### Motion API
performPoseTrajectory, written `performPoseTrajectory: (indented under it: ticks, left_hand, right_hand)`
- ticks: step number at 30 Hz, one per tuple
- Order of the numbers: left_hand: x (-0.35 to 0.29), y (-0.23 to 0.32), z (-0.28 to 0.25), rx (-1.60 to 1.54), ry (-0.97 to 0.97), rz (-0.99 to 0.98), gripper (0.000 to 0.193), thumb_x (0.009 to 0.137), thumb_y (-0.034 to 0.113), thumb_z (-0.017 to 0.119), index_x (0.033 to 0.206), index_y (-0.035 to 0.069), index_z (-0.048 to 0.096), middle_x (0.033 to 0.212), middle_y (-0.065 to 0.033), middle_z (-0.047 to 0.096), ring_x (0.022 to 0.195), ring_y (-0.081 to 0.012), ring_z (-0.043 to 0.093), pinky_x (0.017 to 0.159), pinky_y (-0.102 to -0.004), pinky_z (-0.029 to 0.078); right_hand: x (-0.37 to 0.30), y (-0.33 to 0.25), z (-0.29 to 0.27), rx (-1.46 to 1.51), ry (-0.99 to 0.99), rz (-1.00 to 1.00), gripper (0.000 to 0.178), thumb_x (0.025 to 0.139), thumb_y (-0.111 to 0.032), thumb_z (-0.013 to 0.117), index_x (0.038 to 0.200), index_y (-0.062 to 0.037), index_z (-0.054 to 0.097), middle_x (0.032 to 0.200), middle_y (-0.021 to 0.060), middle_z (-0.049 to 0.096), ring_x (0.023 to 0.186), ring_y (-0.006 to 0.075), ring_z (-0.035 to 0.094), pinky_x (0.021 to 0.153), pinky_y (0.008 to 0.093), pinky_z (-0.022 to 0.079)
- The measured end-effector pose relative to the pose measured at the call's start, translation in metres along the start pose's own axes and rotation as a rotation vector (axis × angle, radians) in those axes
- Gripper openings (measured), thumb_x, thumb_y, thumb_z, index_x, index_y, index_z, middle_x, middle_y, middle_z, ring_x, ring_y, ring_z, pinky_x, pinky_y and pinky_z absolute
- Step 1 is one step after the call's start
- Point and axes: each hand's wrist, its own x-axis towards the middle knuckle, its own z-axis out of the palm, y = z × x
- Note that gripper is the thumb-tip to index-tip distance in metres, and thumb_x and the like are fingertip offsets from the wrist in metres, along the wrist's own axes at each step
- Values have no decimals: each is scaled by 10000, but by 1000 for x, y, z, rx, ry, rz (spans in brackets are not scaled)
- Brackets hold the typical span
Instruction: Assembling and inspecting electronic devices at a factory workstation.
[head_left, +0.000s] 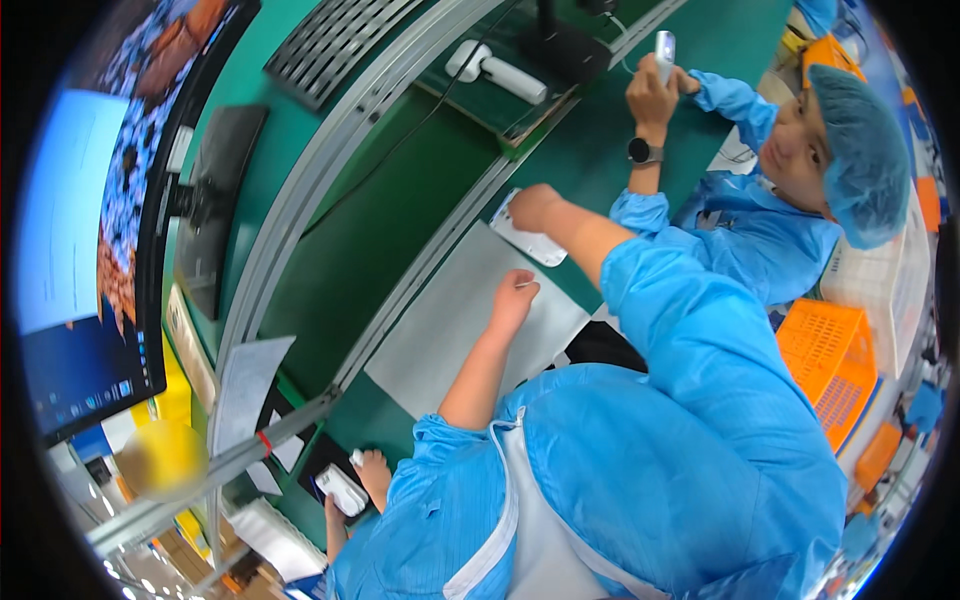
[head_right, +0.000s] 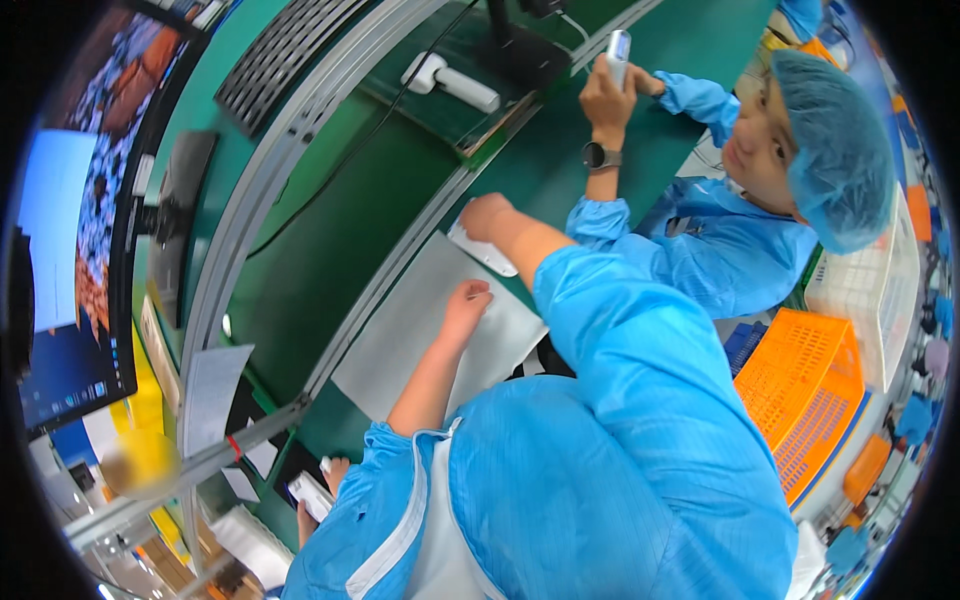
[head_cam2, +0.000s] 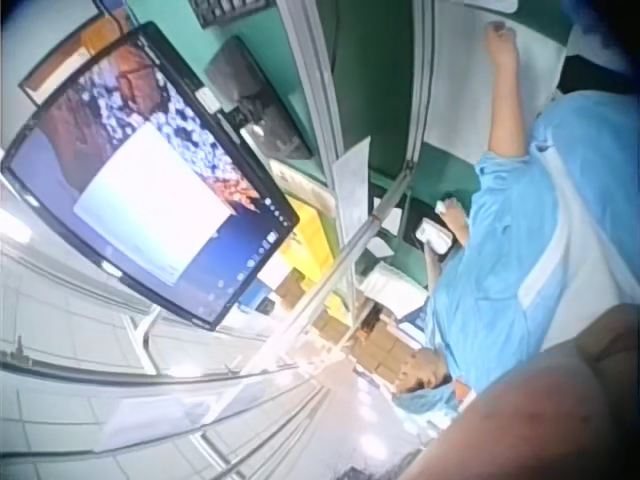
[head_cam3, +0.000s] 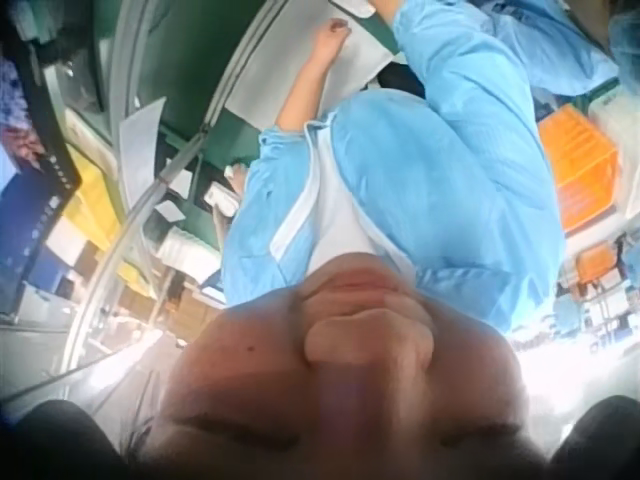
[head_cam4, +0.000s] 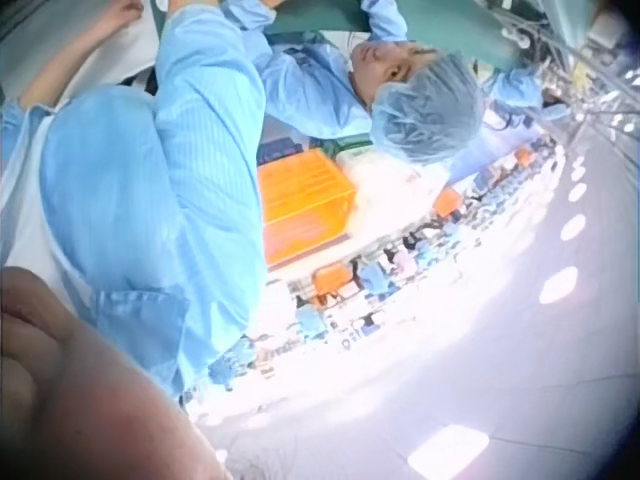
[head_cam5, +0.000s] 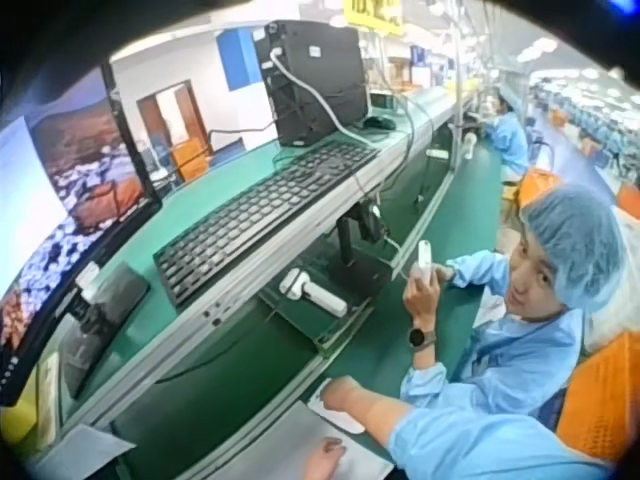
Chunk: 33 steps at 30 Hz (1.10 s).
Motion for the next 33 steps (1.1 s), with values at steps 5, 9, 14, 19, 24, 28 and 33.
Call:
performPoseTrajectory:
  ticks: [5, 9, 14, 19, 24, 28, 33]
  left_hand:
    - [14, -11, -39, -121, 155, -143, 343, 801, 251, 575, 1065, 37, 534, 936, -80, 579, 785, -168, 556, 685, -308, 485]
    - [-8, -67, -115, -435, 461, -340, 114, 813, 180, 535, 739, 93, 538, 633, -39, 536, 499, -151, 511, 420, -261, 400]
    - [-65, -100, -154, -927, 511, -561, 211, 778, 214, 505, 596, 121, 453, 531, -28, 429, 453, -175, 398, 412, -295, 333]
    - [-94, -69, -90, -1127, 497, -616, 247, 780, 252, 454, 555, 193, 370, 452, 39, 321, 382, -125, 326, 353, -238, 266]
    - [-78, -96, -78, -1049, 723, -661, 257, 778, 295, 443, 558, 196, 355, 464, 46, 319, 399, -102, 333, 357, -220, 267]
    - [-78, -94, -72, -997, 795, -746, 251, 785, 307, 443, 576, 192, 365, 478, 38, 344, 419, -106, 351, 362, -220, 285]
    - [-91, -105, -73, -1025, 735, -674, 261, 865, 304, 435, 641, 174, 402, 565, 33, 414, 484, -96, 389, 421, -202, 371]
  right_hand:
    - [2, 13, 18, 37, 50, -5, 235, 754, -175, 542, 896, -107, 717, 977, 77, 682, 910, 252, 654, 706, 394, 524]
    - [0, 7, 18, -7, 88, -17, 228, 774, -146, 531, 892, -120, 725, 986, 57, 688, 911, 239, 659, 684, 411, 528]
    - [-1, 5, 22, 23, 140, -57, 213, 771, -130, 537, 860, -119, 730, 943, 62, 693, 905, 242, 658, 674, 405, 526]
    - [1, 14, 28, -40, 203, -85, 193, 760, -107, 546, 832, -109, 725, 921, 73, 691, 876, 265, 657, 649, 419, 517]
    - [-1, 6, 18, -73, 168, -139, 188, 759, -97, 556, 849, -95, 721, 929, 80, 687, 873, 282, 653, 637, 417, 509]
    - [-9, 5, 19, -40, 173, -138, 190, 738, -122, 547, 815, -72, 713, 892, 103, 686, 825, 278, 661, 618, 418, 510]
    - [3, -2, 30, -56, 196, -185, 177, 720, -131, 554, 779, -83, 713, 840, 106, 686, 784, 279, 664, 584, 421, 505]
